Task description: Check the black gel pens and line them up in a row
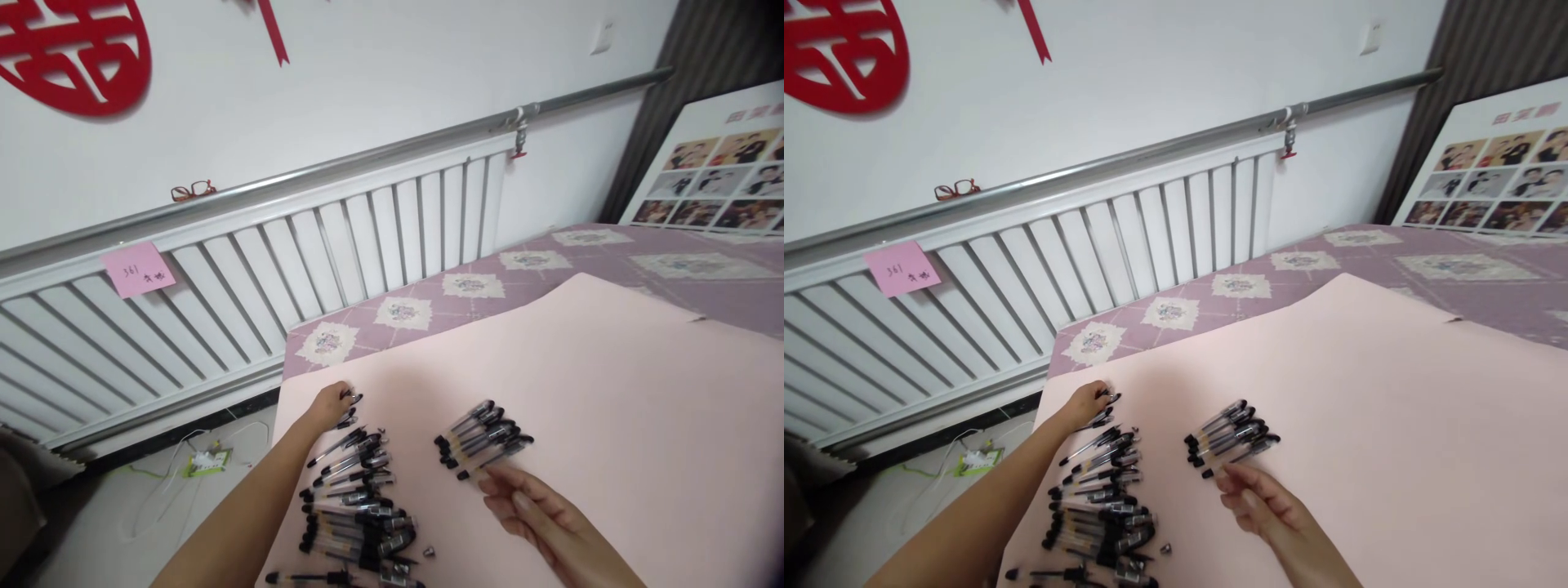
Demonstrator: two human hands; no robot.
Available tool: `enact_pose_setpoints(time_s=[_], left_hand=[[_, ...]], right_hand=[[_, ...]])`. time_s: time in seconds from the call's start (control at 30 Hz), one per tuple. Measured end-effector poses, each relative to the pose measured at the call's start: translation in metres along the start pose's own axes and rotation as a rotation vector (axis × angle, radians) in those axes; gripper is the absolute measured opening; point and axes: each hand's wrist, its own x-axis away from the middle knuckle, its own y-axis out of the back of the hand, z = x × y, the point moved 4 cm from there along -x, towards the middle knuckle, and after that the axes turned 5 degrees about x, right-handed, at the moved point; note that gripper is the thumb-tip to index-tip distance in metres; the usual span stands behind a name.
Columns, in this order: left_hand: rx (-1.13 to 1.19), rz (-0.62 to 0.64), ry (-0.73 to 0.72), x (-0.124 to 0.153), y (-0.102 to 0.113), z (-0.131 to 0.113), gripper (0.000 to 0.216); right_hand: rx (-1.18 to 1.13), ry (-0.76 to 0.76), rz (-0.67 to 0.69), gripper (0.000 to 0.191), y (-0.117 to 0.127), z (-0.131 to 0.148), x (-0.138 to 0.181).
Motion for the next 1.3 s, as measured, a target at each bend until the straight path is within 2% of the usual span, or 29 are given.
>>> enact_pose_setpoints(time_s=[0.13,0.23,0.6,0.8,1.13,1.3], left_hand=[[-0.022,-0.038,-0.066,0.01,-0.003,-0.004,0.013],[-0.036,-0.067,-0.099,0.016,-0.006,-0.007,0.009],[-0.2,-0.126,-0.185,0.014,-0.002,-0.011,0.015],[-0.251,-0.129,-0.263,0.015,-0.008,-0.005,0.017],[-0.215,-0.064,-0.35,0.017,-0.003,0.001,0.041],[-0.219,-0.023,-0.356,0.02,-0.001,0.002,0.058]], right_hand=[[0.001,-0.007,0.022,0.047,-0.001,-0.001,0.0],[0.005,-0.021,0.058,0.046,-0.001,-0.001,0.001],[0.045,0.022,0.022,0.048,-0.001,0.005,0.005],[0.067,0.021,0.07,0.046,0.001,0.005,0.004],[0.114,0.034,-0.013,0.051,-0.004,0.005,0.006],[0.082,0.048,-0.007,0.051,-0.002,0.009,0.008]])
